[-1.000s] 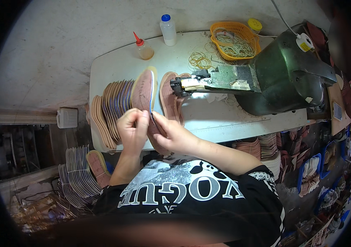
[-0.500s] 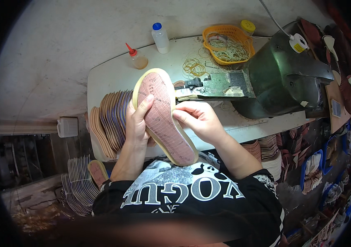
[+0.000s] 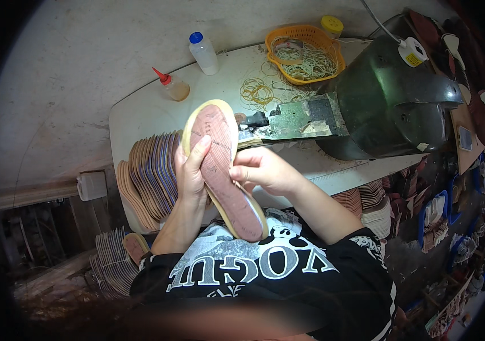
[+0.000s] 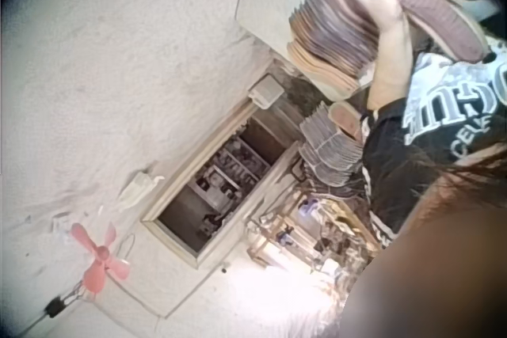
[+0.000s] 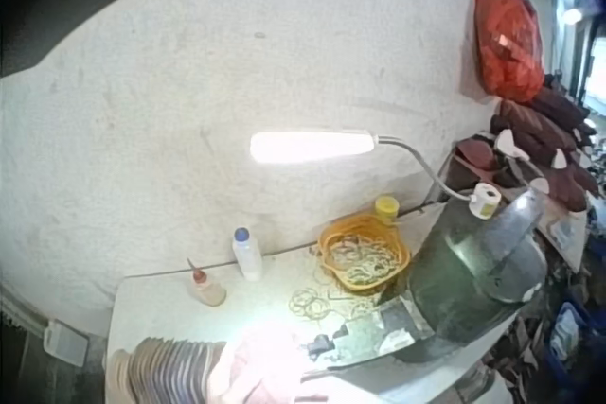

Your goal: Preparing and inspecting shoe soles for manufacturing.

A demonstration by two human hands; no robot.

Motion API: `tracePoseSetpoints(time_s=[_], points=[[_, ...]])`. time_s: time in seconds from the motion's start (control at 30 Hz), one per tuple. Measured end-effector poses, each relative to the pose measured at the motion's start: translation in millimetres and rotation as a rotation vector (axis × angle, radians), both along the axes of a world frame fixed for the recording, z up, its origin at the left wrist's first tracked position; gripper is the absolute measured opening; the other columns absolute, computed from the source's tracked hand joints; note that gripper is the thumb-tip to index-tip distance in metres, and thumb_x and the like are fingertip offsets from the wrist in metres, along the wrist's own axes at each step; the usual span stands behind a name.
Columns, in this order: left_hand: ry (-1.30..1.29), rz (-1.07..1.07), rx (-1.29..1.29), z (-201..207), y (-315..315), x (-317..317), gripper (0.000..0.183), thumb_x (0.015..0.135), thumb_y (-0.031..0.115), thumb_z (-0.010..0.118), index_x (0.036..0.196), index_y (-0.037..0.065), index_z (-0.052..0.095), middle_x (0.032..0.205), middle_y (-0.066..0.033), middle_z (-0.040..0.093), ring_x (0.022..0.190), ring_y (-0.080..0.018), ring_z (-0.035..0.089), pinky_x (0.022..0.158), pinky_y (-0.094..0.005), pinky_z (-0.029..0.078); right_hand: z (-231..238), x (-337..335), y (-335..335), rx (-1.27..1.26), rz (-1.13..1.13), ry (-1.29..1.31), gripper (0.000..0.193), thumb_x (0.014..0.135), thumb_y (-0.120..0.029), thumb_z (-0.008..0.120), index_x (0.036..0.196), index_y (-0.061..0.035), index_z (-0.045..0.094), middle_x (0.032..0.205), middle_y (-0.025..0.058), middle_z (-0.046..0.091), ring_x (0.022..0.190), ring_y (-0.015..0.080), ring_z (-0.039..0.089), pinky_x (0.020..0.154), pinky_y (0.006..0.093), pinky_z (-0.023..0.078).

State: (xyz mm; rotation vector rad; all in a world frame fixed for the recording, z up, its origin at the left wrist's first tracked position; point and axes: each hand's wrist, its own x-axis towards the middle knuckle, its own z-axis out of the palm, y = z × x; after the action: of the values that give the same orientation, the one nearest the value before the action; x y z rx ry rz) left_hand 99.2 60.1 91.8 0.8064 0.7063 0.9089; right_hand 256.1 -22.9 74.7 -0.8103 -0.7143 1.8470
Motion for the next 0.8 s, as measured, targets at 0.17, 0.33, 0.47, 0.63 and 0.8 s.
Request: tracePoseSetpoints(time_s=[0.17,0.33,0.47,0.63,0.8], points=[[0.105,0.194,0.094,-23.3,3.7,11.0,0.031,0.086,0.006,0.066,0.114,-0.001,0.053,0.105,-0.0079,0.061,0.094,-0.0138,0.06,0.086,-0.0271,0.047,20.9,-4.2,1.0,0.017,-0.279,-0.425,0.023,0.089,-0.019,0.065,0.09,0.0036,0.07,0.073,0.0006,0.065,0.068,0.0041,0.056,0.059,0.0217,0.046],[0.131,0.094,0.039,-32.1,21.4,6.6,0.031,0.085,0.008,0.068,0.112,0.0,0.053,0.103,-0.0077,0.061,0.093,-0.0138,0.06,0.084,-0.0261,0.048,25.3,-1.7,6.8,0.006,-0.335,-0.724,0.026,0.089,-0.02,0.065,0.085,0.0053,0.069,0.069,0.0023,0.064,0.063,0.0041,0.054,0.057,0.0226,0.045],[0.155,0.079,0.032,-37.1,29.8,15.1,0.034,0.084,0.012,0.069,0.112,-0.001,0.053,0.103,-0.008,0.061,0.091,-0.0141,0.06,0.083,-0.0263,0.048,27.3,-2.5,6.2,-0.035,-0.373,-0.74,0.024,0.088,-0.018,0.066,0.082,0.0047,0.069,0.071,0.0031,0.066,0.066,0.0048,0.056,0.06,0.0222,0.046],[0.188,0.082,-0.003,-26.4,38.7,32.9,0.033,0.085,0.013,0.069,0.111,-0.003,0.055,0.103,-0.0094,0.063,0.091,-0.0152,0.061,0.081,-0.0265,0.049,27.5,7.8,-3.0,-0.04,-0.446,-0.52,0.02,0.089,-0.016,0.066,0.088,0.0046,0.067,0.082,0.0039,0.068,0.075,0.0065,0.061,0.07,0.0213,0.049],[0.136,0.001,-0.026,-32.7,51.6,33.5,0.033,0.086,0.014,0.067,0.111,-0.004,0.058,0.101,-0.0105,0.065,0.089,-0.0159,0.063,0.08,-0.0269,0.049,23.2,10.0,-21.0,-0.115,-0.414,-0.242,0.026,0.088,-0.013,0.066,0.104,0.0063,0.063,0.091,0.0067,0.068,0.079,0.0068,0.061,0.071,0.02,0.049]])
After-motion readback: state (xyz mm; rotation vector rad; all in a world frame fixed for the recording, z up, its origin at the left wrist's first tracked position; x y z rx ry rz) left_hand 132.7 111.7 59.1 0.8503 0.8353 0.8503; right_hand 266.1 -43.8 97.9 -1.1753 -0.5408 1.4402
